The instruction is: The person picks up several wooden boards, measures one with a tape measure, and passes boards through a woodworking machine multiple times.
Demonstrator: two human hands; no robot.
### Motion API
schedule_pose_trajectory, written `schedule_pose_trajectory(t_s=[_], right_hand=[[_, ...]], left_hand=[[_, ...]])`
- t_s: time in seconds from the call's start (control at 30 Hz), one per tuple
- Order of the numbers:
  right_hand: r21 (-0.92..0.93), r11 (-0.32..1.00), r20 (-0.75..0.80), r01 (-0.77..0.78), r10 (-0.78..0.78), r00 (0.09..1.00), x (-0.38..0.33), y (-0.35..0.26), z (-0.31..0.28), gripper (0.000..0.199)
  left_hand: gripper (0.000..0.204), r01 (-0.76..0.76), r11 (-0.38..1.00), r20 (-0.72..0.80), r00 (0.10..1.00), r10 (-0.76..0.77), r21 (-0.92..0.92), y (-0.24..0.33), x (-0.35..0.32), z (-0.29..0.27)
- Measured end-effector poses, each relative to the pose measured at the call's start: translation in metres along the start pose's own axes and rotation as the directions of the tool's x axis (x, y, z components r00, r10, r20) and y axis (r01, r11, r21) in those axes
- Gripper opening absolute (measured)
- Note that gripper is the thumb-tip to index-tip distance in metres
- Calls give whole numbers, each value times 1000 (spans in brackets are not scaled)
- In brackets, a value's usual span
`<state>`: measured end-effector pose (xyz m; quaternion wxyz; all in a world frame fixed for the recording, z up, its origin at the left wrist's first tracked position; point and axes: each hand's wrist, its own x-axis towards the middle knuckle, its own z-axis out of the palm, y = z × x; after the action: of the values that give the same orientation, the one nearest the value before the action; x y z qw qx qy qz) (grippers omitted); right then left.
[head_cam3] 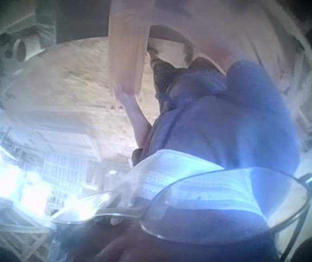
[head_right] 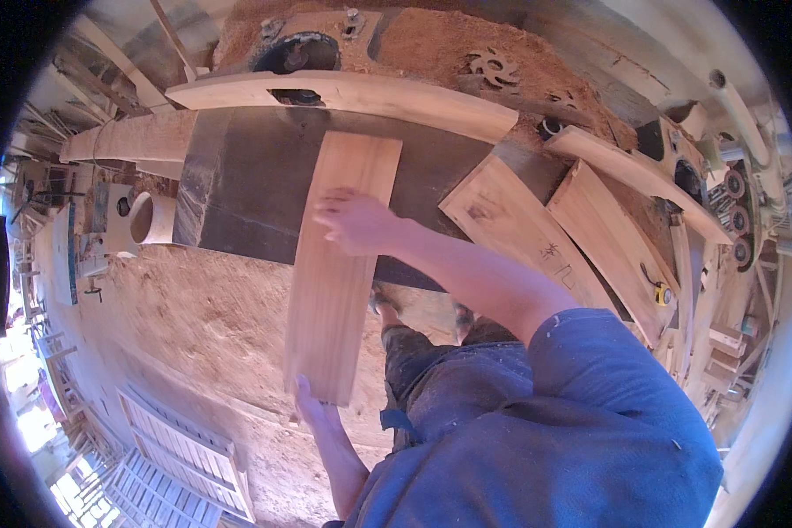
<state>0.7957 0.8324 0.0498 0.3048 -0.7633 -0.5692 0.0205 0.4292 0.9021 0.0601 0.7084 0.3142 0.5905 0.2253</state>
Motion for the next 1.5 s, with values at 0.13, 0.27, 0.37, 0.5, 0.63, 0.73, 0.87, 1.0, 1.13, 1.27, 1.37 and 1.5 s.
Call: schedule_pose_trajectory(t_s=[0.13,0.27,0.37,0.5,0.63,0.73,0.87,1.0,1.13,1.27,1.37,1.5], right_hand=[[-89,995,4,-51,51,999,-15,30,-7,53],[-172,974,20,-145,150,988,3,41,-11,65],[-227,968,63,-107,124,990,9,47,-11,71],[-185,976,103,-112,132,986,19,52,-8,73],[-119,986,85,-120,131,988,32,54,-3,75],[-104,988,72,-112,120,990,46,54,0,78],[-94,991,56,-99,105,993,59,54,5,79],[-49,994,71,-99,103,992,70,54,8,81],[-25,995,51,-96,97,994,81,54,14,83],[-21,997,34,-74,75,997,94,55,18,84],[11,997,-46,-78,79,996,104,53,24,82],[-10,998,16,-69,69,997,119,54,30,84]], left_hand=[[61,39,999,37,999,-39,-21,-1,22,25],[63,128,990,21,991,-129,58,13,30,57],[63,173,983,-11,985,-172,66,18,48,58],[63,147,986,-7,989,-147,78,17,57,51],[64,157,984,-34,987,-155,80,26,68,49],[63,141,988,-58,989,-138,57,39,75,53],[62,134,990,-92,987,-131,36,50,81,57],[63,125,992,-24,992,-125,33,56,90,54],[64,119,992,-65,991,-116,47,63,99,54],[66,123,991,-71,990,-120,46,75,105,59],[65,114,993,-51,992,-112,29,83,114,57],[63,93,991,-152,985,-78,95,95,122,67]])
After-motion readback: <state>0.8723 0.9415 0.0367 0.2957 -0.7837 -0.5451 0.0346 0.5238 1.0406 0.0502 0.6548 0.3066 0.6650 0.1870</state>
